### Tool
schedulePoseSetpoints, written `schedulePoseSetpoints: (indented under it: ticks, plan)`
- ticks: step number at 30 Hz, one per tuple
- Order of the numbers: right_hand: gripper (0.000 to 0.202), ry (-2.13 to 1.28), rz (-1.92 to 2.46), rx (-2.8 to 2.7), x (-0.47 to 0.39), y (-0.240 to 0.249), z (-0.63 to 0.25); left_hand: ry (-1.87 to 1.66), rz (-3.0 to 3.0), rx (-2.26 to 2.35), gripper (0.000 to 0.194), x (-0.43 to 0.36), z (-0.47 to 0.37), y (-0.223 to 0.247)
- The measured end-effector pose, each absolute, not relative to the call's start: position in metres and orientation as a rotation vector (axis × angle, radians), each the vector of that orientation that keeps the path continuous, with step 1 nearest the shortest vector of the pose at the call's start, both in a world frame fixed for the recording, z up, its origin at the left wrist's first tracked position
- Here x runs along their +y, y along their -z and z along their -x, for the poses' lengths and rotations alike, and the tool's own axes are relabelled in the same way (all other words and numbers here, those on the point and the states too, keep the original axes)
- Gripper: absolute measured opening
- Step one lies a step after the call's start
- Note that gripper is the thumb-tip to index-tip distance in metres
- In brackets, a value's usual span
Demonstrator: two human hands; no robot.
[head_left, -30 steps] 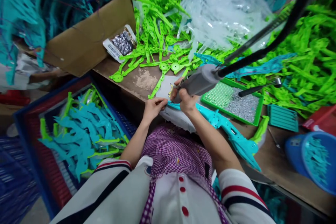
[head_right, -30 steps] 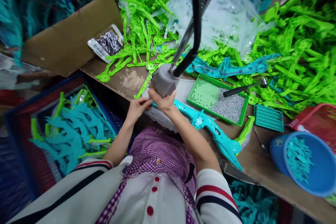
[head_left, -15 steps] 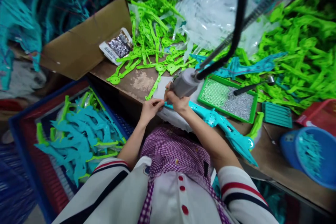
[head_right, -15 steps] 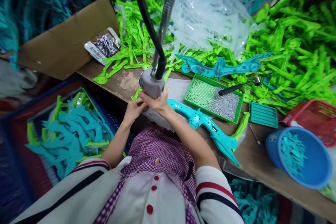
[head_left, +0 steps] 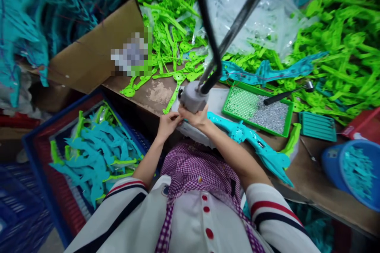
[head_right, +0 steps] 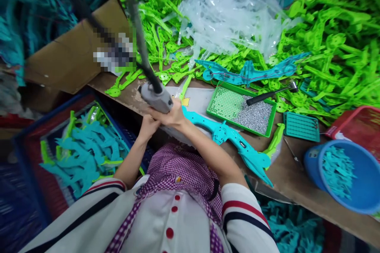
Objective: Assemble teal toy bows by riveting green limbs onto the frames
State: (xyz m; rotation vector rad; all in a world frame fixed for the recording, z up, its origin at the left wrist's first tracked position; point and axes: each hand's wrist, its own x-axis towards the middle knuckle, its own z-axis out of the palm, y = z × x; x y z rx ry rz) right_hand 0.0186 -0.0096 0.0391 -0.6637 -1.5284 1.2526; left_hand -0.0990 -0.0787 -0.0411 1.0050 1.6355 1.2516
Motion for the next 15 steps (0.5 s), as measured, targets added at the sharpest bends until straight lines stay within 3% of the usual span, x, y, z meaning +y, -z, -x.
schedulePoseSetpoints:
  ticks: [3,7,11,15]
  plan:
    - [0.047,-1.249,0.661,-1.314,-0.002,-0.058,-0.042,-1.215,-0.932,1.600,0.038,-0.079,0.102,0.040]
    - [0.048,-0.906,0.608,-1.092,0.027,-0.079,-0.103,-1.198,-0.936,1.598,0.050,-0.081,0.105,0.039]
    - [0.044,-0.761,0.915,-1.132,0.052,-0.058,-0.154,-1.167,-0.972,1.629,0.044,-0.082,0.108,0.041]
    - [0.047,-0.734,0.957,-1.105,0.057,-0.031,-0.170,-1.170,-0.987,1.651,0.039,-0.083,0.108,0.043]
